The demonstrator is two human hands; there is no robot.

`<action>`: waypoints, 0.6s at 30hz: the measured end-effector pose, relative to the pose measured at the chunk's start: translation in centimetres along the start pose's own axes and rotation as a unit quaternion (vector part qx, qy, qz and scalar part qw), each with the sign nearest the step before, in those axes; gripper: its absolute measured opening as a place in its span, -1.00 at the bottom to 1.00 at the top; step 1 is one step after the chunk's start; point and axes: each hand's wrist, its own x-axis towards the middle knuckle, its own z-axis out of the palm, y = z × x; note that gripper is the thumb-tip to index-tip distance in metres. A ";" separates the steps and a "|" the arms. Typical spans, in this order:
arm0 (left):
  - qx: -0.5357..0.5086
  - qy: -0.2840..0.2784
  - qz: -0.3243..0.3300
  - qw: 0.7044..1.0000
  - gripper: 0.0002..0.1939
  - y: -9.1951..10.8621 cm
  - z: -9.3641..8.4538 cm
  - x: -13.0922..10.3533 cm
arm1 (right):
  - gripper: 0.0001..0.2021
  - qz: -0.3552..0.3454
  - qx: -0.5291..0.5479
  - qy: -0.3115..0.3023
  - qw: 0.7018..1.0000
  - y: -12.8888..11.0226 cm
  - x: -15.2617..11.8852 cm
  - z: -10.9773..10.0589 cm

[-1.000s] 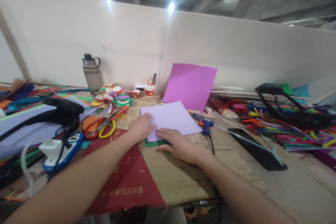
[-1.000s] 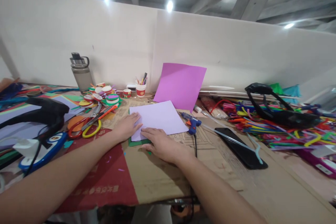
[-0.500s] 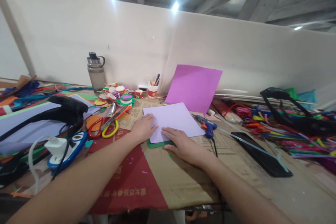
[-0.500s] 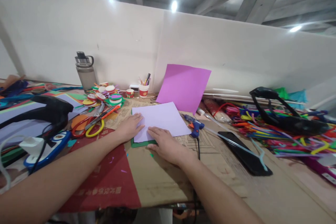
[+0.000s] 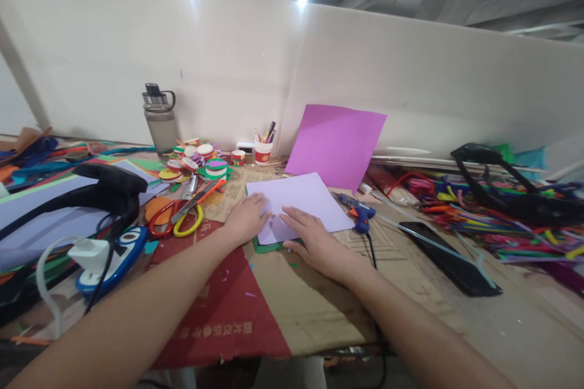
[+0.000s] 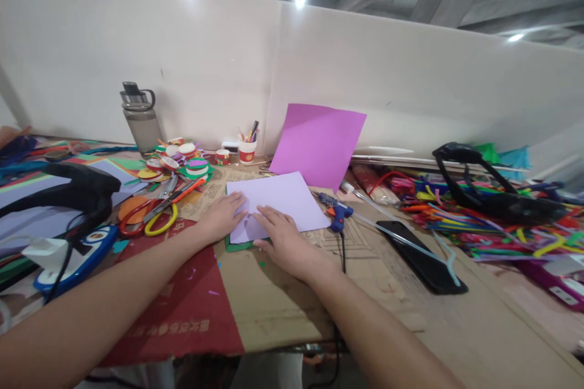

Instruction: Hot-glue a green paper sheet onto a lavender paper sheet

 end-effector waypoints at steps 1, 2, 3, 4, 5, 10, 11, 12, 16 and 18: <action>-0.011 0.000 -0.004 1.000 -0.56 -0.1 0.1 0.1 | -0.47 -0.003 0.004 -0.005 1.000 0.1 0.0 0.0; -0.024 0.000 -0.008 1.000 -0.58 -0.2 0.1 0.2 | -0.49 -0.009 0.009 -0.012 1.000 0.2 0.1 0.1; -0.040 0.003 -0.015 0.999 -0.59 -0.4 0.2 0.3 | -0.50 -0.014 0.013 -0.018 1.000 0.4 0.1 0.2; -0.059 0.009 -0.024 0.998 -0.59 -0.5 0.2 0.4 | -0.50 -0.019 0.016 -0.022 0.999 0.5 0.1 0.3; -0.079 0.018 -0.036 0.996 -0.59 -0.7 0.2 0.6 | -0.49 -0.021 0.018 -0.023 0.999 0.7 0.1 0.3; -0.151 0.077 -0.073 0.983 -0.58 -1.0 0.1 0.9 | -0.52 -0.013 0.028 -0.008 0.999 0.7 0.3 0.0; -0.156 0.076 -0.070 0.982 -0.58 -1.0 0.0 1.0 | -0.54 -0.014 0.030 -0.007 0.999 0.6 0.4 -0.1; -0.160 0.072 -0.068 0.982 -0.57 -0.9 0.0 1.0 | -0.56 -0.017 0.030 -0.007 0.999 0.5 0.4 -0.3; -0.210 0.089 -0.098 0.969 -0.60 -1.0 -0.4 1.1 | -0.68 -0.035 0.025 -0.013 0.999 0.5 0.7 -0.6; -0.241 0.141 -0.123 0.952 -0.65 -1.2 -0.5 1.2 | -0.77 -0.049 0.020 -0.007 0.999 0.5 0.8 -0.6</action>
